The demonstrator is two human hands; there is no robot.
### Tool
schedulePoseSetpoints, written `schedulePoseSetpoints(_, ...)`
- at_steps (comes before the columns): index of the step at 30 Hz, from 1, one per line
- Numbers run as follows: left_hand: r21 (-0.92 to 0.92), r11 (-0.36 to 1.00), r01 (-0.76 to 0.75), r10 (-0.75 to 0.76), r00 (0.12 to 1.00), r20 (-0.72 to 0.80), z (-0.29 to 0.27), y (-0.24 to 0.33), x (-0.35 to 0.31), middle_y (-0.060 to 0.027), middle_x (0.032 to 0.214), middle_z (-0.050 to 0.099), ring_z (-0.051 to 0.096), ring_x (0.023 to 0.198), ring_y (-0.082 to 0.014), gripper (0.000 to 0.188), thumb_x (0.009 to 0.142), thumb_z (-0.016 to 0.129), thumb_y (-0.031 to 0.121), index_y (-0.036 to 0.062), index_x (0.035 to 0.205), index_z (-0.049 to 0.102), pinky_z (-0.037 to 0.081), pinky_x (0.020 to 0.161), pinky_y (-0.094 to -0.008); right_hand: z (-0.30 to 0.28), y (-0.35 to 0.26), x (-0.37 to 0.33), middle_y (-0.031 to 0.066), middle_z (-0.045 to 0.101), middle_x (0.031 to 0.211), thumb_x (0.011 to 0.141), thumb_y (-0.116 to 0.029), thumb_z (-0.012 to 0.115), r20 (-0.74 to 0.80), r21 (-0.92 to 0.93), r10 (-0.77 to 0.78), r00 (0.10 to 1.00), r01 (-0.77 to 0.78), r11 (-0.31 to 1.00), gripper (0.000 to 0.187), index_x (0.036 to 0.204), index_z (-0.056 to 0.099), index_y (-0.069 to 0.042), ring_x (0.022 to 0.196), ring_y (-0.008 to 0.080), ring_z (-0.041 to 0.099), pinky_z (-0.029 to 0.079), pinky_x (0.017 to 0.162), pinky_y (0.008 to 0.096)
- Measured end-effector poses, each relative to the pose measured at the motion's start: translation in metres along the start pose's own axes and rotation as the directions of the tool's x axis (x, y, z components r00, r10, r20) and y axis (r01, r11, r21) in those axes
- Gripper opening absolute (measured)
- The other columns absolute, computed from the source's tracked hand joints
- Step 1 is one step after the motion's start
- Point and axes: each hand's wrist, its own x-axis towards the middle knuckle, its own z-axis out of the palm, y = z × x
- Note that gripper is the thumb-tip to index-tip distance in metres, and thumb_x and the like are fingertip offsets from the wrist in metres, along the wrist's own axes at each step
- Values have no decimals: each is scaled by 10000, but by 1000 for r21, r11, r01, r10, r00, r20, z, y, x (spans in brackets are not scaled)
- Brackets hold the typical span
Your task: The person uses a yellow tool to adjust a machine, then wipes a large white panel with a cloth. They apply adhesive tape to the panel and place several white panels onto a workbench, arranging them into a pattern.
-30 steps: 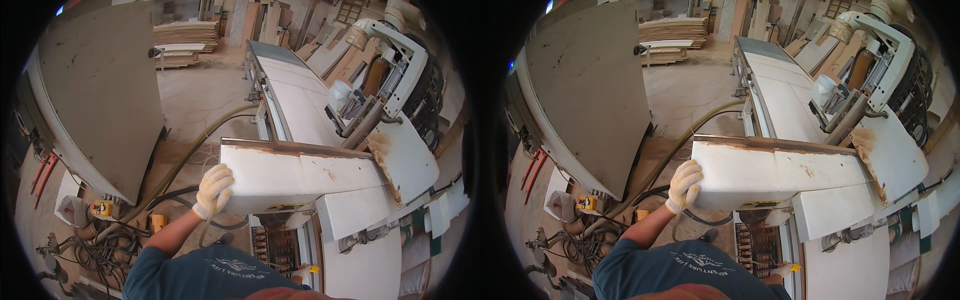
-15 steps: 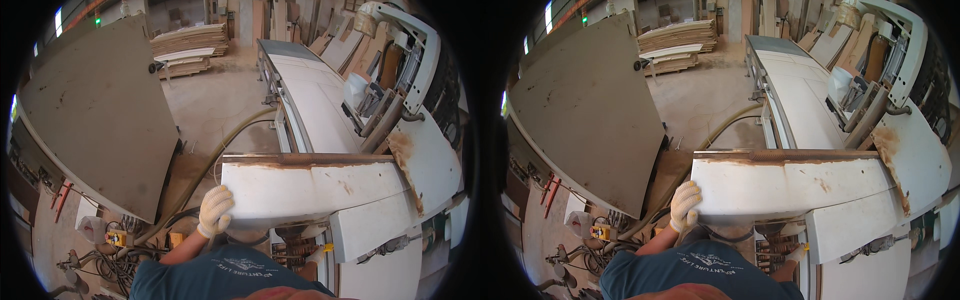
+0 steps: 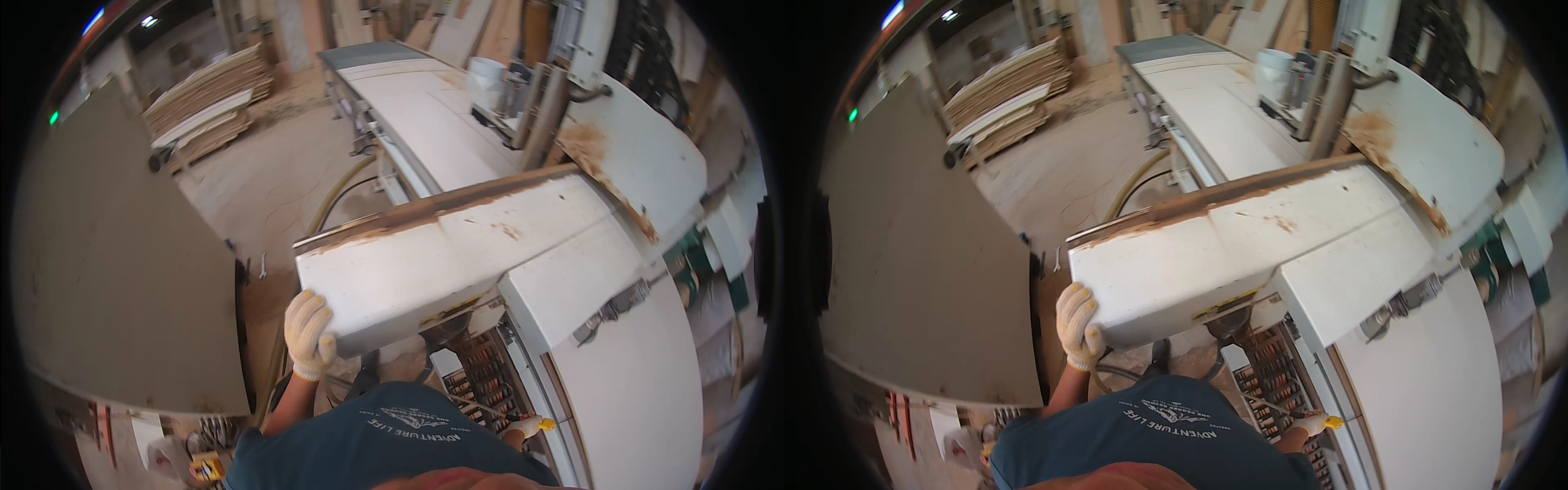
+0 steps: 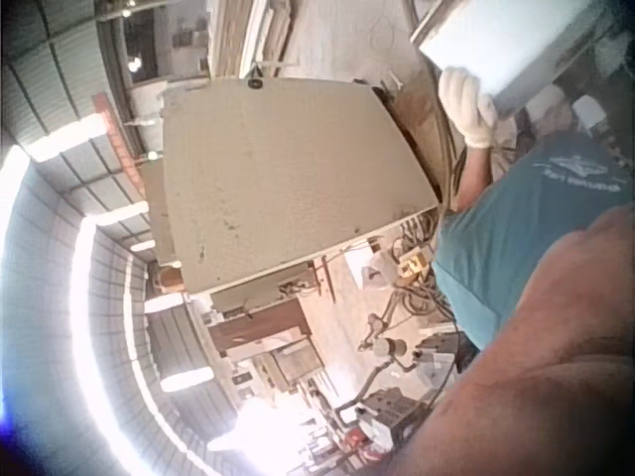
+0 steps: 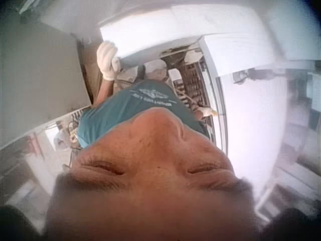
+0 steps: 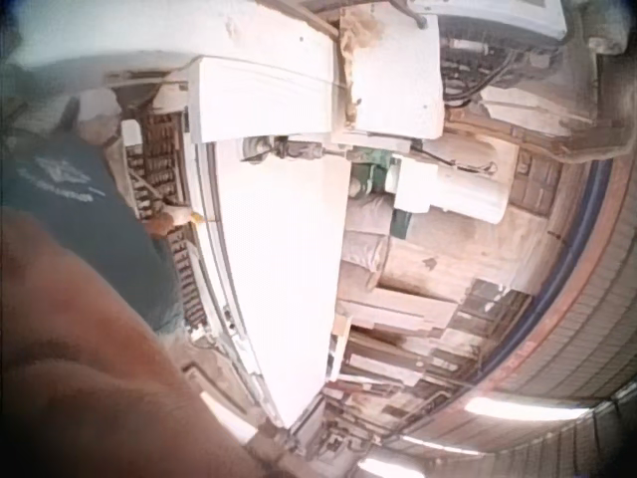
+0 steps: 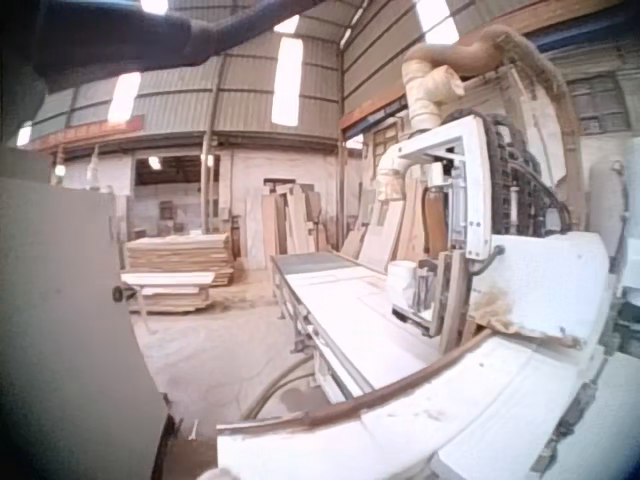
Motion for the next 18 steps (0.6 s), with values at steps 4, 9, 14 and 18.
schedulePoseSetpoints(4, 40, 999, -20, 19, 999, 29, 7, 14, -15, -282, 1175, 675, 616, 1163, -507, 425, 1083, 471, 296, -81, 1070, 665, 473, 1035, -590, -40, 1, 42, -6, 500, 621, 1051, -348, 571, 265, 197, 5, 964, -59, 979, 257, 885, 550, -153, 513, 162, 458, 390, 459, 352)
schedulePoseSetpoints(9, -18, 995, -101, 98, 985, -142, 22, 23, -19, -281, 1210, 668, 623, 1185, -475, 457, 1106, 445, 293, -105, 1130, 668, 473, 1056, -608, -21, 8, 64, 50, 611, 708, 1019, -216, 582, 183, 25, -26, 983, 22, 999, 114, 1043, 565, -106, 443, 170, 492, 421, 403, 334)
schedulePoseSetpoints(14, -52, 989, -136, 120, 965, -233, 24, 24, -34, -301, 1225, 661, 627, 1189, -462, 438, 1121, 440, 264, -114, 1162, 658, 487, 1042, -609, 10, 24, 8, 52, 649, 763, 1046, -182, 536, 531, -195, 80, 844, 30, 980, 142, 1100, 611, -74, 490, 170, 541, 484, 429, 345)
schedulePoseSetpoints(18, -71, 997, -15, -3, 970, -244, 26, 35, -47, -302, 1212, 675, 631, 1192, -454, 428, 1122, 442, 224, -137, 1131, 673, 482, 1070, -566, -3, 21, -19, 47, 639, 766, 1039, -164, 526, 689, -348, 241, 683, 20, 937, 148, 1130, 599, -73, 489, 177, 557, 488, 437, 352)
